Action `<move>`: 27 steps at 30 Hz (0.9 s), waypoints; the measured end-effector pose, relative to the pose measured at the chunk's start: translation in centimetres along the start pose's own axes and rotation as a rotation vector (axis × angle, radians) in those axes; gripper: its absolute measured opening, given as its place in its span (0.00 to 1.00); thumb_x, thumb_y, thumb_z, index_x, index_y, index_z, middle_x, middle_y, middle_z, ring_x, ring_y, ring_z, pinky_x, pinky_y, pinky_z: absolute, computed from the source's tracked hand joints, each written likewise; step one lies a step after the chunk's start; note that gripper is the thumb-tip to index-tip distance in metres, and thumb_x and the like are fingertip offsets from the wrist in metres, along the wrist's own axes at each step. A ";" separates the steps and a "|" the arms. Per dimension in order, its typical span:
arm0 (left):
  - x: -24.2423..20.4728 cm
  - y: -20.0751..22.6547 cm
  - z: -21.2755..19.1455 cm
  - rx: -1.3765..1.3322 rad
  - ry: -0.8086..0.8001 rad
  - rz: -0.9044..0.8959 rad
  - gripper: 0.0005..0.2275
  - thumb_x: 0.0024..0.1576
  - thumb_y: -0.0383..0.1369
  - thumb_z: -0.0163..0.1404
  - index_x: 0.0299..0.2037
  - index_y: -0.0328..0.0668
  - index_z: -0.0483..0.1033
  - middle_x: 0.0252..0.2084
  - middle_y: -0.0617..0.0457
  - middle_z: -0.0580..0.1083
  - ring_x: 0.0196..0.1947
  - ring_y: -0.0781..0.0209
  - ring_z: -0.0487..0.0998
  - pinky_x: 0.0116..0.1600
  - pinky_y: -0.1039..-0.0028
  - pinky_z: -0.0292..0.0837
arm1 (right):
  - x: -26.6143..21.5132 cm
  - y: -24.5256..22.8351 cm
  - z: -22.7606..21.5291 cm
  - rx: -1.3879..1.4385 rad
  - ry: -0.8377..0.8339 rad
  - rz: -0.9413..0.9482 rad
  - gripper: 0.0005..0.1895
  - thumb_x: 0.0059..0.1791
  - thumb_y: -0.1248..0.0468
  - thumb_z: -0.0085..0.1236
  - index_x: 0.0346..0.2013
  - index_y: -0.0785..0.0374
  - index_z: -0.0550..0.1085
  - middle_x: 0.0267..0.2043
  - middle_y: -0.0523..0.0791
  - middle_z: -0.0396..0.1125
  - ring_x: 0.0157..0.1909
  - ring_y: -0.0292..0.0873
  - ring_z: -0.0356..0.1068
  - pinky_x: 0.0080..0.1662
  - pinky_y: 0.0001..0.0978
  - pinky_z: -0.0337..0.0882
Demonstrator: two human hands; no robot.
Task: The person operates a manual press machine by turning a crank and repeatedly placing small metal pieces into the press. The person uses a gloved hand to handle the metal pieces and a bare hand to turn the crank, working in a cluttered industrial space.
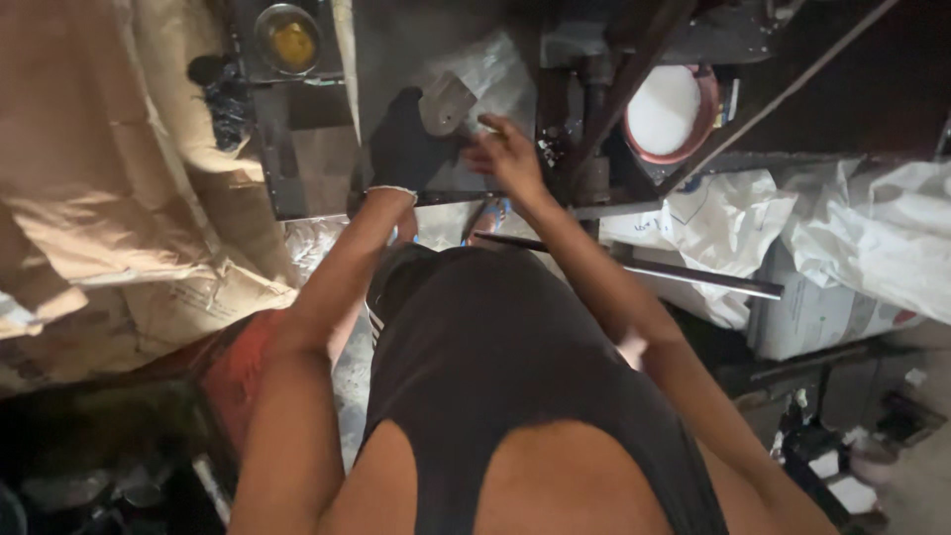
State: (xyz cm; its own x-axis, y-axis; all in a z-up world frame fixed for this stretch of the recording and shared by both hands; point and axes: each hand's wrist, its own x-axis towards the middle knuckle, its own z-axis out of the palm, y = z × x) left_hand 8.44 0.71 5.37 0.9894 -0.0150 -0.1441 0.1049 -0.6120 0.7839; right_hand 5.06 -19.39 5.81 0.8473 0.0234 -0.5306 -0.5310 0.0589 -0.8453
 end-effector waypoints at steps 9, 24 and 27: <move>6.3 2.2 3.9 0.004 -0.082 0.235 0.34 0.37 0.40 0.68 0.57 0.43 0.73 0.51 0.40 0.77 0.50 0.39 0.78 0.54 0.57 0.74 | -10.1 -3.6 -9.4 -0.698 0.600 -0.733 0.08 0.57 0.66 0.56 0.47 0.70 0.77 0.38 0.47 0.73 0.35 0.38 0.71 0.37 0.31 0.73; 13.0 6.4 14.4 -0.331 0.012 0.363 0.36 0.43 0.46 0.70 0.60 0.38 0.72 0.56 0.37 0.75 0.56 0.36 0.74 0.60 0.55 0.70 | -7.6 -1.8 -14.2 -0.957 0.877 -0.319 0.17 0.54 0.53 0.57 0.36 0.65 0.80 0.25 0.53 0.71 0.25 0.50 0.71 0.33 0.41 0.70; 11.7 6.7 14.4 -0.453 -0.067 0.201 0.36 0.44 0.48 0.70 0.61 0.39 0.72 0.57 0.39 0.75 0.58 0.39 0.75 0.62 0.57 0.70 | -7.5 -2.5 -13.9 -0.961 0.865 -0.317 0.16 0.55 0.54 0.57 0.38 0.64 0.81 0.27 0.52 0.73 0.27 0.50 0.74 0.35 0.40 0.72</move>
State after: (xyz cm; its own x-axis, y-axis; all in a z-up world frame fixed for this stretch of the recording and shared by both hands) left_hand 19.28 -14.97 0.28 0.9875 -0.1570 0.0097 -0.0394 -0.1869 0.9816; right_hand -0.15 -33.56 11.06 0.8449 -0.5189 0.1299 -0.4137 -0.7878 -0.4563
